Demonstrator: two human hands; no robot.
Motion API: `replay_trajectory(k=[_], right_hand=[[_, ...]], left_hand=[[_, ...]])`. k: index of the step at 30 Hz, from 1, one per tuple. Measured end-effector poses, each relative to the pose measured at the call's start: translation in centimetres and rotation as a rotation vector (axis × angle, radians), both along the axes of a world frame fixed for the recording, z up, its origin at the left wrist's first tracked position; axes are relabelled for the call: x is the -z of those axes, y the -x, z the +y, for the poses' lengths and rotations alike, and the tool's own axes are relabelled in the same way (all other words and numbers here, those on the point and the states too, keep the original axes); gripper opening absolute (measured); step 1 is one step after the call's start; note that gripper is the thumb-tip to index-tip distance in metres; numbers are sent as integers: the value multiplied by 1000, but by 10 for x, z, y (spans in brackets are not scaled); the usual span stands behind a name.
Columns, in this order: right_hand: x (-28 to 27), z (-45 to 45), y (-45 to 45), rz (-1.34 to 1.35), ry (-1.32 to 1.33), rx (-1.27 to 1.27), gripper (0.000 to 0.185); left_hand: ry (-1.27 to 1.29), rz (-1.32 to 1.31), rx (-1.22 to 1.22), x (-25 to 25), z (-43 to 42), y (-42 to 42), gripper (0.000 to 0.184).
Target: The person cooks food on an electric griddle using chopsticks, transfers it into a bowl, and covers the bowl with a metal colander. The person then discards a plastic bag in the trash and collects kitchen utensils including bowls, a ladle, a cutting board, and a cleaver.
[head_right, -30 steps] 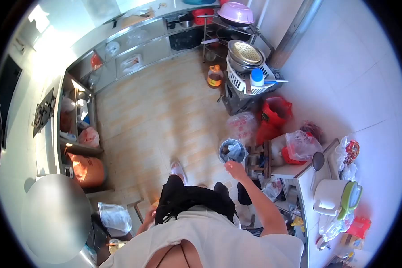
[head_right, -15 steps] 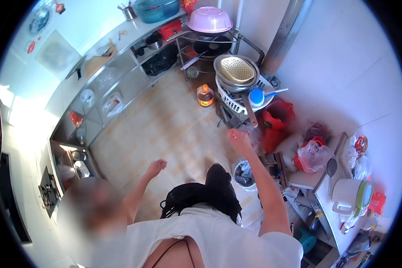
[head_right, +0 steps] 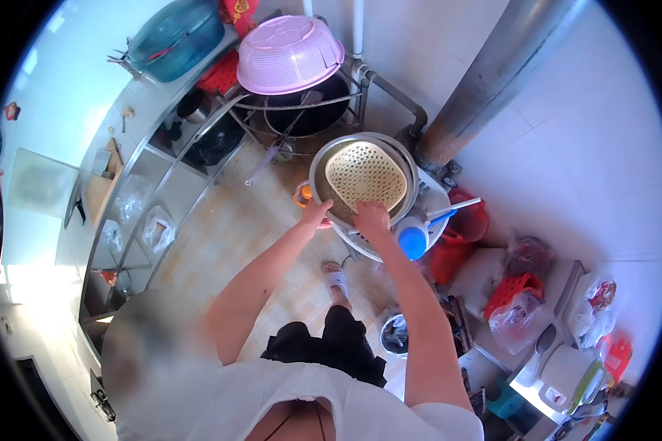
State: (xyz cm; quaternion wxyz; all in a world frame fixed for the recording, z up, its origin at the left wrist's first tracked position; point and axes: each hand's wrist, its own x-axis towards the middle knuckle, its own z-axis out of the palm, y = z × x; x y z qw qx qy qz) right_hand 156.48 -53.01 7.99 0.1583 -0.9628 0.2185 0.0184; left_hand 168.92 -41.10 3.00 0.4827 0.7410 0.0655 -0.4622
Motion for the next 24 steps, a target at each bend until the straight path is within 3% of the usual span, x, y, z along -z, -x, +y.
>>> replay_trajectory(k=[2,3,7,9,11,13,16,20,22,24], right_hand=[[16,-6,-7,193,-32,-65,19],[15,-6,-4,110,-45,-27,16],[-92,-17,10,-258,-76,140,13],[-145,-29,14,-456,-7,163,9],[-168,-46,15,-310,128,126,9],[-137,-53,14,-103,145,23,9],[-61,-40,-2,163,192,-154,12],[-5,1,-22,288,222,-235,21],[-10,19,-23,255,283,-243,35],[-15,39,-30,15,342,-336,52]], left_hand=[[27,-55,-110,16,-7,0,49],[32,-82,-166,23,-4,4,50],[119,-260,-141,-13,22,3,46],[213,-237,-252,-47,65,0,40],[97,-265,-296,-93,118,2,37],[169,-209,-509,-118,181,19,34],[27,-152,-804,-126,271,69,33],[19,-121,-1148,-125,356,169,33],[-7,-49,-1290,-113,391,234,33],[-42,-81,-1441,-126,396,285,33]])
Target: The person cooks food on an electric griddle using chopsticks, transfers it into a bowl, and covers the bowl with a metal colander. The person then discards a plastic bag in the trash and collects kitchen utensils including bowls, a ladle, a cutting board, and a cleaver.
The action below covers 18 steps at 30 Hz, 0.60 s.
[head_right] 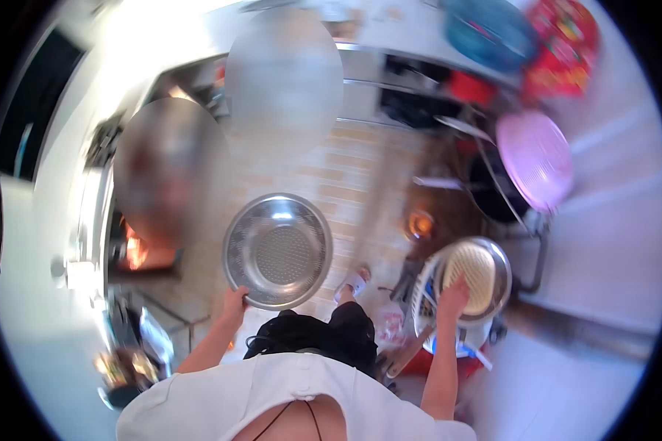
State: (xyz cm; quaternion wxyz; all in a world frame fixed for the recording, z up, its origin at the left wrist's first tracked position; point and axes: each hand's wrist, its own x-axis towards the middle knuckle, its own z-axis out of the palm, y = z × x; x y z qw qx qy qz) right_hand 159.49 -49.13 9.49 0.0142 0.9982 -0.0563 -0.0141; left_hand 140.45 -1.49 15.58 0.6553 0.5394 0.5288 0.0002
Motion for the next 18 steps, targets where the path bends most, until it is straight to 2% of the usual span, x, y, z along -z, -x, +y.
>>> replay_trajectory(k=[2,4,6,8,10,13,14,17,18], right_hand=[[-45,58,-5,6,-261,-204,62],[-86,150,12,15,-556,-691,64],[-131,253,63,218,-614,-1173,61],[-177,353,144,331,-628,-1609,67],[-198,431,235,323,-508,-2057,59],[-171,505,337,413,-495,-2440,41],[-179,524,378,381,-624,-2494,24],[-174,572,481,471,-522,-2732,20],[-178,587,514,514,-625,-2773,14]], left_hand=[[-33,3,-150,-7,3,57,34],[-14,-57,-241,-19,10,118,35],[29,-96,-346,-26,16,187,33],[99,-132,-449,-32,26,265,34],[103,-137,-503,-30,43,352,33],[49,-190,-758,-46,37,478,30],[10,-195,-849,-63,33,510,30],[14,-224,-1013,-77,22,599,35],[-6,-194,-1075,-87,20,619,43]])
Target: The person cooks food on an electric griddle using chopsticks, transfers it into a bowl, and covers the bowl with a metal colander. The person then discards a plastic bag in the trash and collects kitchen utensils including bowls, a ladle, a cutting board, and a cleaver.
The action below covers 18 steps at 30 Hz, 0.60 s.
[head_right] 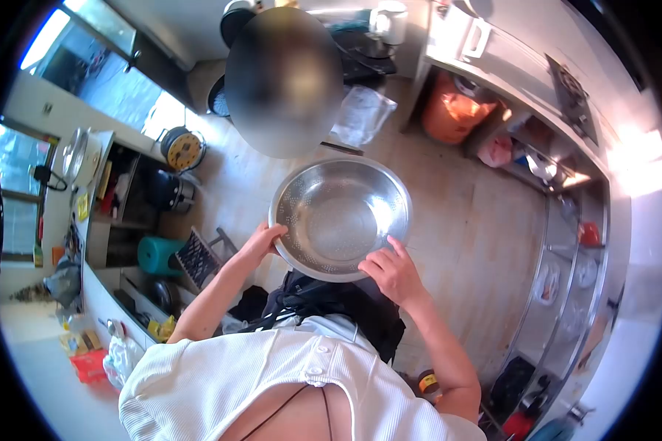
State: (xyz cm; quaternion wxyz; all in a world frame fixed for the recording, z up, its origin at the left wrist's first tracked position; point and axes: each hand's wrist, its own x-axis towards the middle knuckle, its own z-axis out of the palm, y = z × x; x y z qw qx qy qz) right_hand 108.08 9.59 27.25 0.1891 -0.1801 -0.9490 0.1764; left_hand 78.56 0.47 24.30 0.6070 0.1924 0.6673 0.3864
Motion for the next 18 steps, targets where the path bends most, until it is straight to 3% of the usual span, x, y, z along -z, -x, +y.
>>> replay_trajectory(k=[3,4,7,10,13,14,15,17,18], right_hand=[[-12,52,70,175,181,-79,14],[-10,72,94,235,309,-39,15],[-1,107,145,372,867,176,15],[8,133,203,402,698,-16,13],[12,147,262,436,552,-222,14],[13,148,280,427,573,-266,14],[15,148,296,419,592,-313,14],[27,146,328,432,779,-323,14],[33,145,338,431,875,-335,14]], left_hand=[[-94,-286,-267,-6,-5,60,56],[-298,-315,-364,-5,-5,74,59],[-338,-47,-551,2,20,102,55],[-310,-198,-661,25,60,143,49],[-354,-28,-718,46,94,187,46],[-401,-185,-854,59,96,209,42],[-569,-73,-742,92,84,233,37],[-663,-479,-819,83,73,254,35],[-571,-383,-944,79,66,263,36]])
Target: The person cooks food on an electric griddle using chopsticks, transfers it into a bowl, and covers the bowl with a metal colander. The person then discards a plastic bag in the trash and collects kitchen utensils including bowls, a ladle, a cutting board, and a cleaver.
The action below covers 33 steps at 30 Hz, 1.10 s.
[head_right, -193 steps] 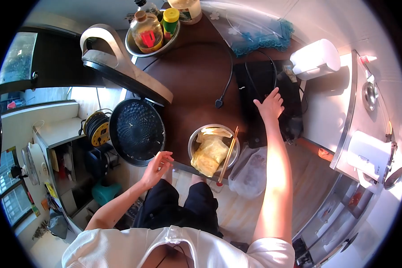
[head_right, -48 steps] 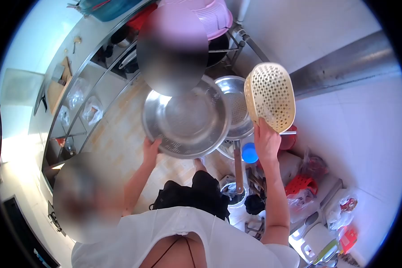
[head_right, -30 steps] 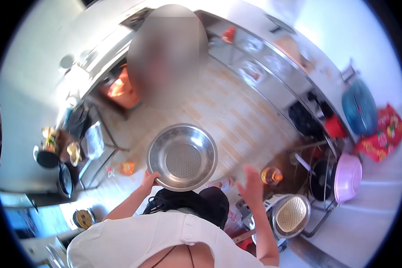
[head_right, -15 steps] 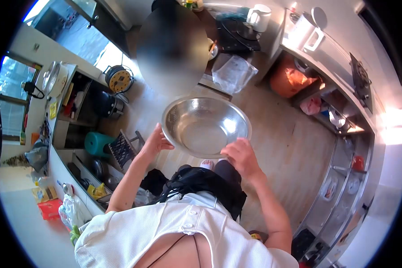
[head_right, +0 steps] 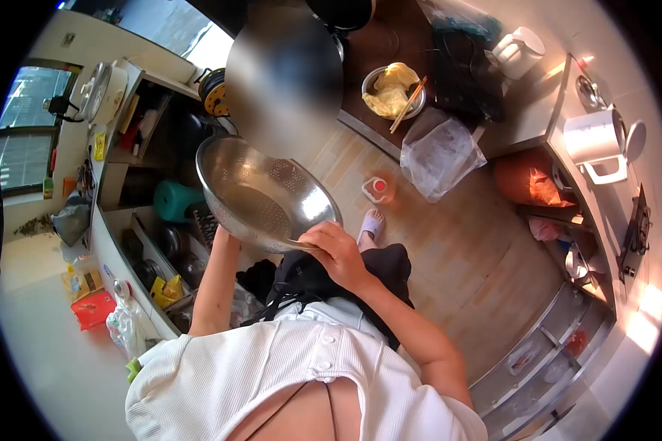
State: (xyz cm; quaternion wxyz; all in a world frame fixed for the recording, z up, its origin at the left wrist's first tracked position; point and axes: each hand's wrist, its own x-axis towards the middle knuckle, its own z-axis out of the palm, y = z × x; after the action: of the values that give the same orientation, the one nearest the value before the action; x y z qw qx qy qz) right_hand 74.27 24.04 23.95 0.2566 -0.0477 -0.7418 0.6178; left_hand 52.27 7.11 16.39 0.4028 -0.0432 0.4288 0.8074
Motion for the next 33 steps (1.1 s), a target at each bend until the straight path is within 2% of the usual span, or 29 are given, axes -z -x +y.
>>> replay_trajectory(k=[3,4,5,7,8,10,11,13,16,19,22,25,26,29,33], right_hand=[[15,3,31,-220,816,9,20],[31,4,49,-160,962,65,28],[42,11,64,5,1216,66,30],[62,31,100,-133,1428,321,33],[69,42,116,-126,1417,396,34],[86,72,149,-95,1379,544,36],[119,83,153,-125,1295,568,38],[155,106,159,-206,1087,660,35],[196,153,135,-345,1121,621,41],[219,211,130,-649,637,853,41],[268,267,133,-873,42,1031,38],[330,309,132,-1017,-133,1151,36],[342,314,132,-1099,-75,1104,36],[343,314,139,-1013,120,1056,36],[323,308,143,-1009,58,1070,37]], left_hand=[[394,32,-282,-11,-4,50,37],[331,149,-210,-20,-2,66,37],[262,262,-129,-28,5,80,38],[296,37,-132,-77,57,91,41],[430,105,-96,-70,69,110,35],[413,260,-99,-25,93,144,28],[408,327,-100,-2,100,158,25],[407,247,-80,22,136,170,21],[410,172,-6,63,172,188,22],[350,108,89,104,198,208,23],[363,86,130,131,226,217,27],[336,49,157,154,234,217,34],[307,28,175,162,230,219,36],[323,-68,172,177,217,226,40],[301,-133,194,173,213,217,37]])
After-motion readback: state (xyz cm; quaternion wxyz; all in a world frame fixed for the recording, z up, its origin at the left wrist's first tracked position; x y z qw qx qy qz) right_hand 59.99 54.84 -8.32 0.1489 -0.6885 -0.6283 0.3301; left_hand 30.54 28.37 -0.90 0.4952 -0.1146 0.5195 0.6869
